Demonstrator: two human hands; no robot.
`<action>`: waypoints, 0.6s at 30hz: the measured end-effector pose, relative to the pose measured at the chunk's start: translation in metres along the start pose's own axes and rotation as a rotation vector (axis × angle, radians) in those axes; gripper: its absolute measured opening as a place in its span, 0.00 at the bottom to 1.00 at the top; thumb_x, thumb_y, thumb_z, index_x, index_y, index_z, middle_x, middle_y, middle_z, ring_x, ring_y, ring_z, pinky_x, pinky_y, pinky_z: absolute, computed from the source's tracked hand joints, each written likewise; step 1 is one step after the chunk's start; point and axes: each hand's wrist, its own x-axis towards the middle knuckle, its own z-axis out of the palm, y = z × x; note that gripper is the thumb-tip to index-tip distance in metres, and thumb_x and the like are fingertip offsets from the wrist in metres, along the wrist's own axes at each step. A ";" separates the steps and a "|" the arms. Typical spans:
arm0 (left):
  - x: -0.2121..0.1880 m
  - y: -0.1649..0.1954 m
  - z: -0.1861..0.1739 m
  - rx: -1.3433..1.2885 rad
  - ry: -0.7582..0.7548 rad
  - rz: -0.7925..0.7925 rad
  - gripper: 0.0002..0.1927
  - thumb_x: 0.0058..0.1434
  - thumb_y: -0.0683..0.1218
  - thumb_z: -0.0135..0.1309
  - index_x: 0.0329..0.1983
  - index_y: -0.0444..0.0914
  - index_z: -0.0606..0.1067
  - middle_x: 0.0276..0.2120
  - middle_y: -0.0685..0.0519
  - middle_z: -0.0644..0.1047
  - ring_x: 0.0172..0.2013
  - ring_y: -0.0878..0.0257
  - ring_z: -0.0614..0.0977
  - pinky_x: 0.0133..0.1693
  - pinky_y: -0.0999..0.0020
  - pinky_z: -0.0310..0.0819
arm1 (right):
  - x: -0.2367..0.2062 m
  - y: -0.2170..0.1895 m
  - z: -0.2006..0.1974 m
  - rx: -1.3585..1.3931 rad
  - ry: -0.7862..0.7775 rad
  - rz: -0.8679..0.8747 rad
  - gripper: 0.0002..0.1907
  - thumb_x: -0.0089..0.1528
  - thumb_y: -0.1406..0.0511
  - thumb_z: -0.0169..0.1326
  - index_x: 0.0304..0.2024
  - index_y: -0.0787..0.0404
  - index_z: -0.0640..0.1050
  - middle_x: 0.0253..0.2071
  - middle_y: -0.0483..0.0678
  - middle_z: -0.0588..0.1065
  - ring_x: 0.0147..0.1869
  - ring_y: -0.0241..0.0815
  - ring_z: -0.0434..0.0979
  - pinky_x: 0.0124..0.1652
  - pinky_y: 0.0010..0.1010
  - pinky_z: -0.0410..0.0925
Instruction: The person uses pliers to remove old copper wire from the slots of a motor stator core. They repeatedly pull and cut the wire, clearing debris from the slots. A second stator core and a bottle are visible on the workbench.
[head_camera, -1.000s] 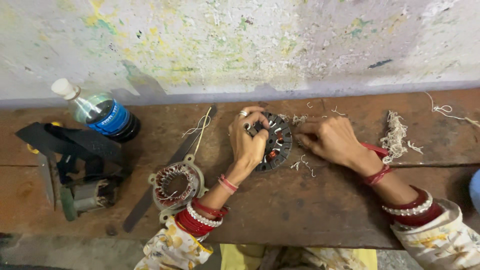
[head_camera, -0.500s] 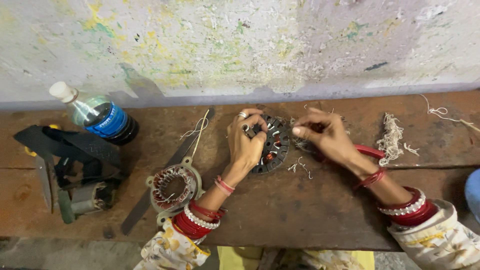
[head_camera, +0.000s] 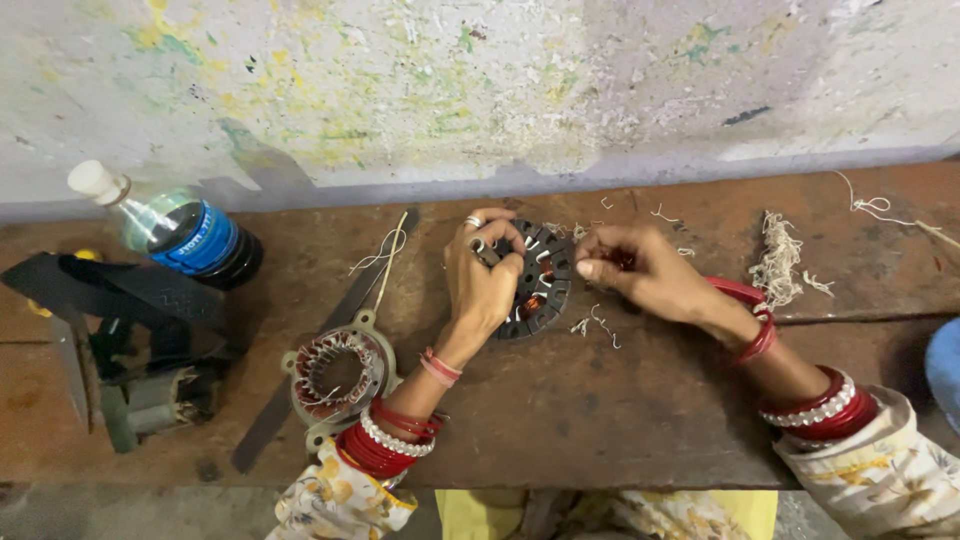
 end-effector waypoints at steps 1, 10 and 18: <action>0.000 0.000 0.000 0.018 0.010 0.015 0.05 0.42 0.37 0.54 0.24 0.37 0.76 0.48 0.49 0.80 0.50 0.47 0.78 0.53 0.55 0.68 | -0.001 -0.004 -0.001 -0.104 -0.011 -0.027 0.08 0.65 0.65 0.59 0.43 0.64 0.80 0.33 0.48 0.80 0.37 0.38 0.74 0.38 0.33 0.70; -0.001 0.000 0.001 -0.012 0.011 0.050 0.06 0.42 0.38 0.54 0.25 0.37 0.75 0.47 0.50 0.80 0.49 0.48 0.79 0.52 0.56 0.71 | 0.001 -0.019 -0.003 -0.827 0.173 -0.234 0.13 0.58 0.57 0.61 0.40 0.56 0.83 0.35 0.49 0.82 0.29 0.53 0.79 0.27 0.42 0.70; -0.004 0.000 0.001 0.096 -0.040 0.128 0.04 0.45 0.40 0.55 0.26 0.40 0.75 0.50 0.53 0.78 0.54 0.51 0.75 0.58 0.54 0.62 | 0.000 0.000 0.002 -0.676 0.310 -0.016 0.10 0.59 0.60 0.65 0.35 0.60 0.85 0.29 0.51 0.80 0.25 0.48 0.76 0.29 0.39 0.69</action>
